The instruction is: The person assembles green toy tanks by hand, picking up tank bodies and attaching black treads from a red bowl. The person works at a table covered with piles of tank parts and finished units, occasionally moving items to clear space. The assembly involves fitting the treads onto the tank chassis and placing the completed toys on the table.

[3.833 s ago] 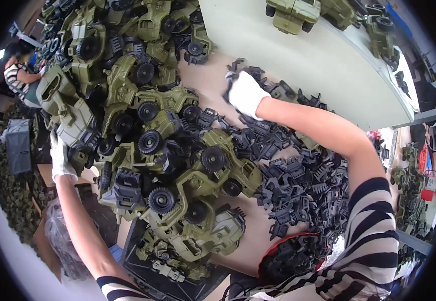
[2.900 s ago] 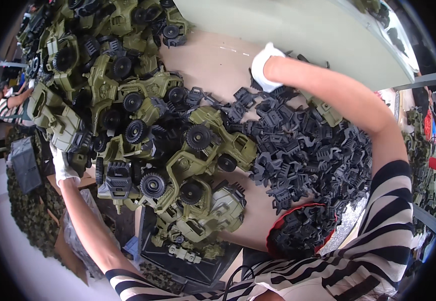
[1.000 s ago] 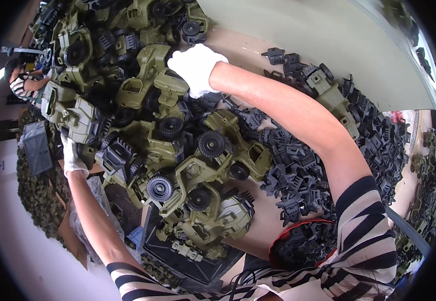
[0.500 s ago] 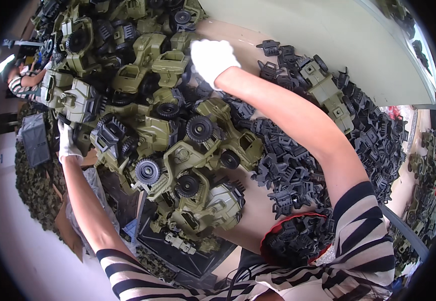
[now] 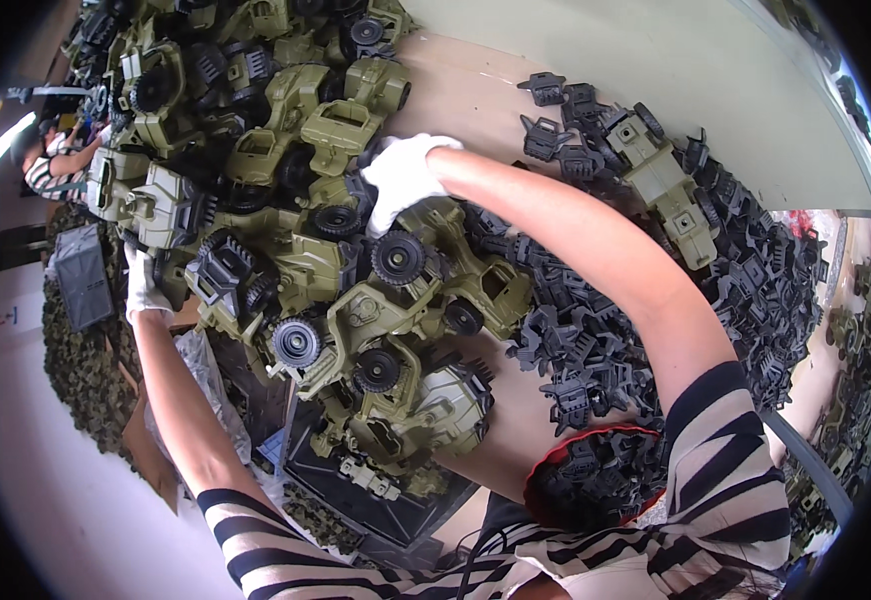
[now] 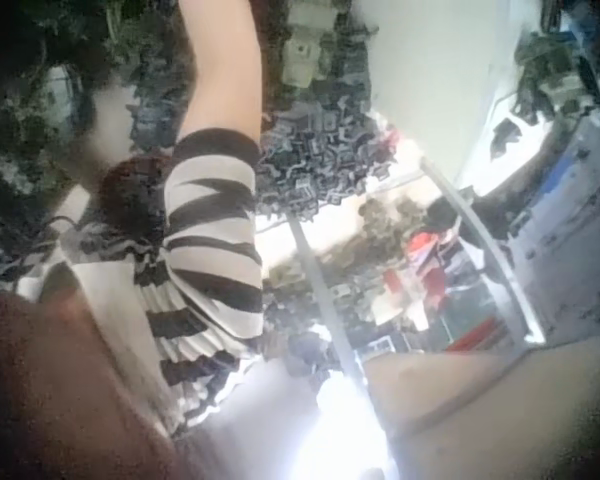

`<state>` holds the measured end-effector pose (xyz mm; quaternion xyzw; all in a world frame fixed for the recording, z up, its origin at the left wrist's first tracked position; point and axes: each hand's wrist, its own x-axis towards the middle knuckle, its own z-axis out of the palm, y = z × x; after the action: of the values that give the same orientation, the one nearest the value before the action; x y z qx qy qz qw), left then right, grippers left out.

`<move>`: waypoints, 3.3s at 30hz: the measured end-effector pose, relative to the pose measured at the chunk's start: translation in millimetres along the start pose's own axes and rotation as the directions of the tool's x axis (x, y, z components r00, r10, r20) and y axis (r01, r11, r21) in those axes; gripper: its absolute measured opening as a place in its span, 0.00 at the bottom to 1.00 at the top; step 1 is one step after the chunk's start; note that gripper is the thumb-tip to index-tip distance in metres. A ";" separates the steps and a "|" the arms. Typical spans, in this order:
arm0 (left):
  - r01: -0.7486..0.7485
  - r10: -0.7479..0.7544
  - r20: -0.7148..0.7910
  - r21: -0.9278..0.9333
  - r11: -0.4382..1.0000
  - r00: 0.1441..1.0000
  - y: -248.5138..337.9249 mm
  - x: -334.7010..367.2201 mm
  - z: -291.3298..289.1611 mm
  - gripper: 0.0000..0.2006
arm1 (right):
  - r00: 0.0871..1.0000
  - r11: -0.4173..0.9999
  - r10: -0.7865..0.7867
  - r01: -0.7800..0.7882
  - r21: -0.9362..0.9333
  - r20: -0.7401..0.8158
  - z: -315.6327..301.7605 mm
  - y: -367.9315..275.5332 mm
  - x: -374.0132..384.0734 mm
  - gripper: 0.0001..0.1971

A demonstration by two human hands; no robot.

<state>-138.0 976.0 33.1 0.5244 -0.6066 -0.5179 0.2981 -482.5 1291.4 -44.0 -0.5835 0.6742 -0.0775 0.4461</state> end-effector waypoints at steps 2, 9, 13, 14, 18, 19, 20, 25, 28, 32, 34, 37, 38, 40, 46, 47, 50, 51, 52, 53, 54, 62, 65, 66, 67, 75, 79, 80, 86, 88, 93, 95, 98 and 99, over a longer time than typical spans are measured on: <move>0.029 -0.027 0.052 -0.039 0.999 0.998 2.8 1.1 -2.6 0.38 | 0.991 0.999 -0.045 0.046 0.005 -0.122 16.1 7.5 21.8 0.36; 0.046 -0.045 -0.040 0.016 0.999 0.998 2.3 0.4 -2.8 0.31 | 0.992 0.991 -0.114 0.117 -0.060 0.044 6.3 11.7 30.5 0.44; 0.072 -0.072 -0.038 -0.005 0.997 0.997 11.9 -14.8 1.5 0.29 | 0.996 0.993 -0.084 0.081 -0.084 -0.030 6.5 20.0 6.5 0.45; 0.066 -0.067 -0.046 -0.009 0.998 0.997 11.3 -15.6 0.6 0.29 | 0.995 0.993 -0.101 0.102 -0.068 0.017 3.3 28.1 1.2 0.41; 0.085 -0.086 -0.110 -0.022 0.996 0.990 15.8 -27.9 17.4 0.28 | 0.986 0.987 0.162 -0.161 0.013 -0.035 -9.4 62.6 -44.8 0.27; 0.080 -0.083 -0.110 -0.032 0.996 0.991 18.0 -20.0 14.9 0.28 | 0.991 0.995 0.101 -0.103 -0.015 -0.090 -5.5 91.7 -43.2 0.24; 0.080 -0.080 -0.100 -0.011 0.997 0.992 15.3 -16.2 12.1 0.29 | 0.990 0.992 0.099 -0.106 -0.070 -0.101 -11.6 94.5 -61.2 0.23; 0.018 -0.018 0.015 0.029 0.999 1.000 2.8 2.8 -1.3 0.39 | 0.960 0.841 0.210 -0.275 -0.466 -0.186 -37.2 64.9 -116.7 0.29; 0.022 -0.021 -0.024 0.042 0.999 0.999 -7.9 12.8 -8.3 0.36 | 0.990 0.854 0.142 -0.135 -0.502 -0.025 -37.0 30.9 -136.2 0.37; 0.001 0.007 -0.060 0.130 0.991 0.998 -15.9 48.6 -31.3 0.42 | 0.991 0.788 -0.041 -0.047 -0.614 -0.128 30.4 16.1 -141.2 0.50; -0.001 0.004 -0.025 0.108 0.994 1.000 -15.8 49.1 -21.2 0.45 | 0.924 0.784 -0.226 -0.016 -0.621 -0.308 55.2 40.5 -138.4 0.41; 0.001 0.003 -0.034 0.120 0.993 0.999 -12.6 40.0 -14.6 0.48 | 0.826 0.710 -0.453 0.105 -0.697 -0.337 58.5 49.2 -150.1 0.33; 0.004 -0.002 -0.015 0.117 0.993 1.000 -10.7 36.6 -11.7 0.48 | 0.802 0.686 -0.504 0.146 -0.713 -0.322 54.5 44.7 -158.5 0.31; 0.014 -0.014 -0.001 0.123 0.992 1.000 -6.9 29.7 -8.9 0.48 | 0.751 0.654 -0.582 0.204 -0.729 -0.312 36.9 30.6 -180.7 0.28; 0.004 -0.003 -0.025 0.043 0.999 1.000 -6.3 11.3 -0.3 0.44 | 0.763 0.782 -0.379 -0.038 -0.622 -0.524 -15.9 16.9 -232.5 0.22; 0.008 -0.007 -0.033 0.042 0.999 0.999 -8.0 12.4 -4.0 0.44 | 0.783 0.791 -0.309 -0.104 -0.603 -0.540 -22.3 14.4 -235.1 0.23; 0.021 -0.019 -0.048 0.025 0.999 0.999 -5.6 12.7 4.5 0.44 | 0.778 0.948 0.313 -0.292 0.128 -0.545 -31.4 3.3 -213.6 0.31; 0.029 -0.029 -0.055 0.011 1.000 0.998 -1.3 9.6 12.4 0.44 | 0.741 0.962 0.265 -0.244 0.119 -0.617 -32.1 12.6 -197.8 0.40; 0.000 0.000 -0.025 0.033 0.999 1.000 1.0 9.2 13.3 0.44 | 0.682 0.933 0.360 -0.261 0.248 -0.637 -33.8 9.1 -183.5 0.42; 0.015 -0.007 -0.093 0.084 0.996 0.996 1.5 15.1 14.1 0.42 | 0.674 0.892 0.405 -0.144 0.428 -0.617 -34.3 27.7 -158.9 0.43; 0.032 -0.015 -0.134 0.119 0.992 0.991 -2.4 17.4 5.1 0.42 | 0.717 0.807 0.493 -0.166 0.566 -0.492 -45.4 12.6 -145.1 0.45; 0.042 -0.027 -0.123 0.121 0.992 0.992 0.7 16.5 10.5 0.44 | 0.740 0.894 0.404 -0.194 0.404 -0.538 -25.2 44.0 -60.7 0.42; 0.013 0.026 -0.167 0.230 0.973 0.986 -12.5 34.8 -6.7 0.45 | 0.847 0.992 -0.076 0.010 -0.127 -0.526 -13.3 -29.9 -112.6 0.42; 0.007 0.029 -0.159 0.222 0.975 0.987 -13.4 34.8 -6.1 0.45 | 0.872 0.959 -0.210 0.097 -0.265 -0.442 -3.3 -51.0 -126.1 0.43; 0.007 0.024 -0.148 0.205 0.979 0.989 -15.9 32.4 -5.3 0.46 | 0.907 0.897 -0.272 0.117 -0.425 -0.323 11.0 -56.2 -126.5 0.45; -0.016 0.039 -0.107 0.206 0.978 0.994 -11.9 32.4 -4.4 0.48 | 0.821 0.739 -0.514 0.277 -0.615 -0.248 30.5 -48.8 -111.8 0.26; -0.041 0.116 -0.191 0.356 0.934 0.975 -26.0 53.1 -17.1 0.42 | 0.809 0.812 -0.473 0.248 -0.528 -0.349 -5.3 -37.2 -130.6 0.28; -0.056 0.152 -0.203 0.412 0.909 0.967 -28.0 58.1 -18.5 0.42 | 0.768 0.824 -0.490 0.253 -0.508 -0.413 -13.4 -33.5 -134.0 0.29; -0.021 0.073 -0.169 0.291 0.956 0.983 -27.6 55.4 -11.0 0.46 | 0.711 0.844 -0.509 0.303 -0.443 -0.484 -40.0 -5.2 -131.4 0.37; -0.004 0.045 -0.159 0.252 0.968 0.986 -23.7 53.2 -9.8 0.47 | 0.720 0.934 -0.348 0.212 -0.288 -0.600 -53.4 -4.7 -131.5 0.39; -0.024 0.078 -0.170 0.301 0.953 0.982 -28.5 54.6 -21.4 0.43 | 0.589 0.952 -0.220 -0.043 -0.302 -0.777 -96.7 -20.9 -86.9 0.29; -0.031 0.076 -0.150 0.278 0.960 0.986 -21.4 46.0 -10.4 0.43 | 0.468 0.930 -0.168 -0.216 -0.297 -0.868 -103.0 -11.4 -51.2 0.31; -0.021 0.053 -0.128 0.242 0.970 0.990 -15.2 35.2 -7.1 0.42 | 0.457 0.834 -0.266 -0.333 -0.440 -0.849 -88.2 -3.1 -27.6 0.29; -0.018 0.046 -0.119 0.228 0.974 0.992 -12.9 31.1 -5.7 0.42 | 0.470 0.798 -0.270 -0.379 -0.468 -0.840 -78.0 -12.0 -33.2 0.28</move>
<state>-137.1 945.9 16.9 0.5762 -0.6504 -0.4071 0.2815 -530.4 1283.7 26.5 -0.5431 0.8110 -0.1330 -0.1722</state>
